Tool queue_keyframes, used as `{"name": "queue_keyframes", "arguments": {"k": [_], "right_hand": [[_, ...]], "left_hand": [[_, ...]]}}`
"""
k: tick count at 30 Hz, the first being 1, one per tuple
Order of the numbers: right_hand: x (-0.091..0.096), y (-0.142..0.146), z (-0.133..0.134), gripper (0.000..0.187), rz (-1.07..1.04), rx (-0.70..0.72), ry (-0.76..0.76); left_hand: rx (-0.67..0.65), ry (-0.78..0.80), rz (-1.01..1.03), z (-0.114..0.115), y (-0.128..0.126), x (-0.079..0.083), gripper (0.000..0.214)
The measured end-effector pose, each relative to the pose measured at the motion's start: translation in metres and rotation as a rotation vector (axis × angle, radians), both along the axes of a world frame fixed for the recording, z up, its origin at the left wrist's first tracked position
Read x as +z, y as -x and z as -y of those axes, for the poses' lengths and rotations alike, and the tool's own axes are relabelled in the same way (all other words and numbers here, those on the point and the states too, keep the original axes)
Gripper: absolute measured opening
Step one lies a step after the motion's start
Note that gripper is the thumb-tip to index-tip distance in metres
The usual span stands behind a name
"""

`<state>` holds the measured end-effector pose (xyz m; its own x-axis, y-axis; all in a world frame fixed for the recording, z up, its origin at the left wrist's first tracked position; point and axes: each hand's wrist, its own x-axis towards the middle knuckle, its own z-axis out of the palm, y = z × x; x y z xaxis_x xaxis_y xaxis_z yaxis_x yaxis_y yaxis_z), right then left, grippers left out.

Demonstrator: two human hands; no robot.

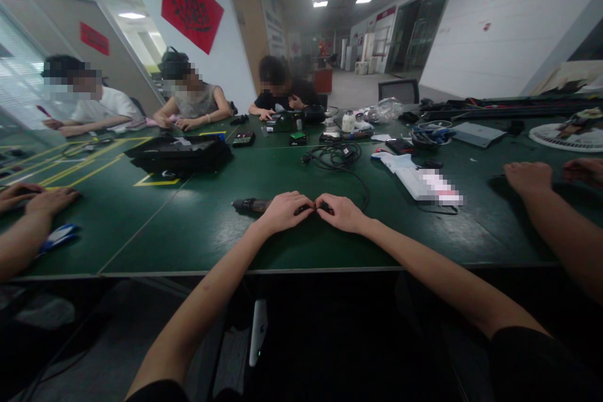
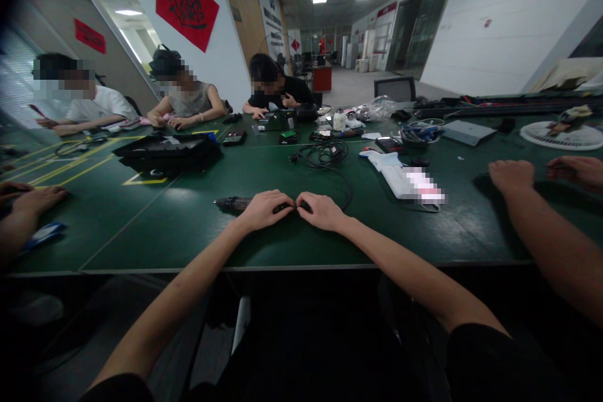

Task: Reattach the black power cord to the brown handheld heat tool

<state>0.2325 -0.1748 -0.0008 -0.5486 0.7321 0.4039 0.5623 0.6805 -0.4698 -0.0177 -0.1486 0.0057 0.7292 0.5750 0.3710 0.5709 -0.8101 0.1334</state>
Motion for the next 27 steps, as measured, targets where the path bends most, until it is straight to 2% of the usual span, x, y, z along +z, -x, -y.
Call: {"name": "queue_keyframes", "arguments": {"k": [27], "right_hand": [[0.0019, 0.0008, 0.0013, 0.011, 0.002, -0.015, 0.017]], "left_hand": [[0.018, -0.002, 0.002, -0.001, 0.0, -0.0015, 0.027]]}}
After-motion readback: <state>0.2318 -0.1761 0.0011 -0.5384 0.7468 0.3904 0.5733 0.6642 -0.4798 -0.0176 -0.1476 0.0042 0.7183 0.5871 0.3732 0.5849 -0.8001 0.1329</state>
